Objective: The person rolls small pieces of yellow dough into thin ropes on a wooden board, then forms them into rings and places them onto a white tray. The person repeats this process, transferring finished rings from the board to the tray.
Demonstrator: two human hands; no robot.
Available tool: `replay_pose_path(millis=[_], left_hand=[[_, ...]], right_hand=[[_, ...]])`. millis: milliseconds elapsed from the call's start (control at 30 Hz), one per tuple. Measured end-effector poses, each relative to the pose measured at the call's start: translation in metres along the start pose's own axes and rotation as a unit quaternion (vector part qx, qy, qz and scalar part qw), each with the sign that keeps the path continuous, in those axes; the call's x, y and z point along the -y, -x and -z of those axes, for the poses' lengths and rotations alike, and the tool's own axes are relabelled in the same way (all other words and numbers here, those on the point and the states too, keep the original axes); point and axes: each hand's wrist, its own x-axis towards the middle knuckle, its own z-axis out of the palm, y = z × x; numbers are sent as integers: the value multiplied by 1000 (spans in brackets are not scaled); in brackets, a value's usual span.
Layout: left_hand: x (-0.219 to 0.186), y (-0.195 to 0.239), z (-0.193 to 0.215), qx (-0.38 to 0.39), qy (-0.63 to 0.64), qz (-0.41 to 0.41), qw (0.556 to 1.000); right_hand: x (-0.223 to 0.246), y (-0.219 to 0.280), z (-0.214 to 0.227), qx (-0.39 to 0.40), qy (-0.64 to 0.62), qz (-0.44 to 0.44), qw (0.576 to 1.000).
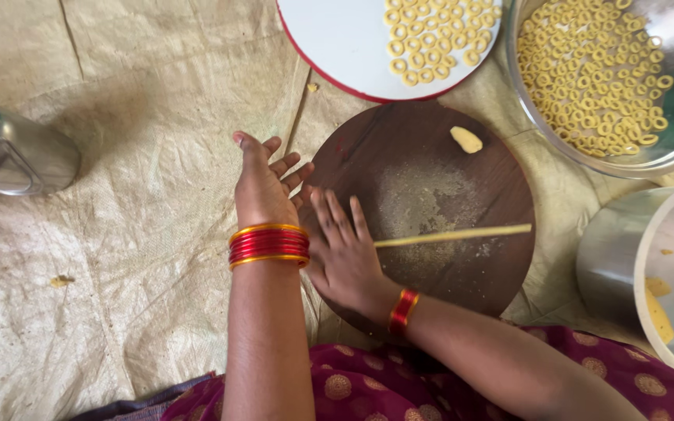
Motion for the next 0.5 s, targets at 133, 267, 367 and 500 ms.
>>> replay_pose_path(millis=[133,267,367,500], left_hand=[[-8,10,-3,-12,-38,3,999],[-6,12,-7,-9,-32,6,999],[-5,12,-14,-11,-60,11,998],[0,6,-12,-15,-60,11,998]], right_hand=[[-8,35,19,-42,-61,24,997],[-33,65,30,-8,-58,-16,998],[-48,49,27,21,-47,-41,998],[-77,-15,15,-3,14,-120,993]])
